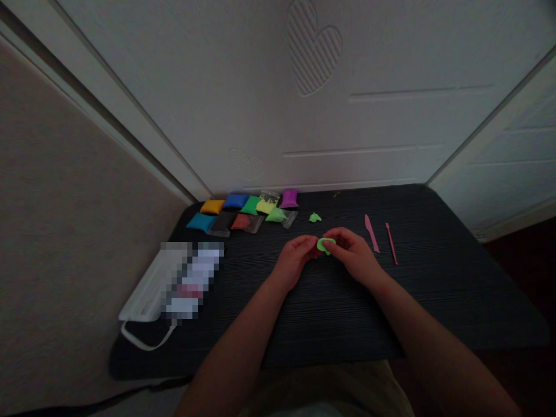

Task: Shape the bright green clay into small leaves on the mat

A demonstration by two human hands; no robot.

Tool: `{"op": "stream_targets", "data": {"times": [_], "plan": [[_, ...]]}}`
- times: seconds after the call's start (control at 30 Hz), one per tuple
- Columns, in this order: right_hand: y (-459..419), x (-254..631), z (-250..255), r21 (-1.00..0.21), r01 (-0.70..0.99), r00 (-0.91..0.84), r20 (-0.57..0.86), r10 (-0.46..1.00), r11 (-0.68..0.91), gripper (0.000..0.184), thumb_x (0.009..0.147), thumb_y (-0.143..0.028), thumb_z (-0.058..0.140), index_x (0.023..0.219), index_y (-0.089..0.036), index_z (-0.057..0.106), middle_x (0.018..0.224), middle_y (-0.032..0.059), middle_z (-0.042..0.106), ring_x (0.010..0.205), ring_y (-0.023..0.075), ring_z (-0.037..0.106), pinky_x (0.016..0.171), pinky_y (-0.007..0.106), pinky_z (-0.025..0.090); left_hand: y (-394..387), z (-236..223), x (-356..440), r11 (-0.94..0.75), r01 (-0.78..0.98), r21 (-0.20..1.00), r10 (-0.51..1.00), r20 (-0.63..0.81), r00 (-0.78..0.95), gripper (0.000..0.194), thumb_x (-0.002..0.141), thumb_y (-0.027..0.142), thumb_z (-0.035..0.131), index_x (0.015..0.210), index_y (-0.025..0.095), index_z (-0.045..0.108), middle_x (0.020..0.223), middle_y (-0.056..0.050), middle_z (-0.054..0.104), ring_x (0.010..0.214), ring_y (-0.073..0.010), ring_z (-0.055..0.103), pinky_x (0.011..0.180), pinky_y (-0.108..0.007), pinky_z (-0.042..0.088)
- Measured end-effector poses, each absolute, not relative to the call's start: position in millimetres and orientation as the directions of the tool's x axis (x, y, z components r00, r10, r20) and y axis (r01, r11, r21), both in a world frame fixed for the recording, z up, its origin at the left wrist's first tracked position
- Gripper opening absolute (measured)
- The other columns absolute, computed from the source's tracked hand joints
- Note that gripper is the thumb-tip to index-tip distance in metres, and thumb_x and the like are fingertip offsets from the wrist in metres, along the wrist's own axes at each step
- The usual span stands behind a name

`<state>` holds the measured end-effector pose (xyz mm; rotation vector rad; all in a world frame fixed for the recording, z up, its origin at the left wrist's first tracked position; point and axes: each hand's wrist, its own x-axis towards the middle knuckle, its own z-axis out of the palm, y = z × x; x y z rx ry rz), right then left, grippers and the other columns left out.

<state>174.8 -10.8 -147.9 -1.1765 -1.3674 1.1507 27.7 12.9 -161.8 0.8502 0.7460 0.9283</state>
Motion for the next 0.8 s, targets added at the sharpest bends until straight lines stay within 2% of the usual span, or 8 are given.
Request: {"op": "stream_targets", "data": {"times": [0.4,0.6,0.8], "plan": [[-10.8,175.9,-149.4,-0.982,0.145,-0.093,0.105,0.990,0.118,0.018,0.075,-0.035,0.055,0.089,-0.023,0.057,0.081,0.0005,0.060,0.074,0.0141,0.056,0.070,0.029,0.044,14.7,-162.2,28.3,0.327,-0.321,0.889,0.888,-0.173,0.427,0.017,0.069,0.031,0.060,0.076,0.015,0.061,0.070,0.000,0.057,0.065,-0.0092,0.051,0.065,-0.024,0.038],[-10.5,175.5,-151.3,-0.960,0.241,-0.048,0.137,0.989,0.144,0.020,0.075,-0.035,0.055,0.091,-0.022,0.056,0.082,0.0011,0.060,0.075,0.0146,0.056,0.069,0.029,0.044,13.9,-157.6,27.9,0.123,-0.148,0.981,0.945,-0.071,0.319,0.018,0.068,0.033,0.060,0.074,0.016,0.062,0.068,0.001,0.058,0.064,-0.0097,0.051,0.065,-0.024,0.039],[-11.1,174.8,-149.0,-0.914,0.354,0.000,0.210,0.978,0.196,0.020,0.075,-0.030,0.055,0.093,-0.022,0.055,0.085,0.0021,0.060,0.075,0.0145,0.056,0.069,0.029,0.044,9.3,-154.5,29.0,-0.056,0.046,0.997,0.969,0.043,0.245,0.021,0.067,0.033,0.062,0.083,0.019,0.063,0.081,-0.002,0.063,0.074,-0.0151,0.056,0.070,-0.028,0.041]]}}
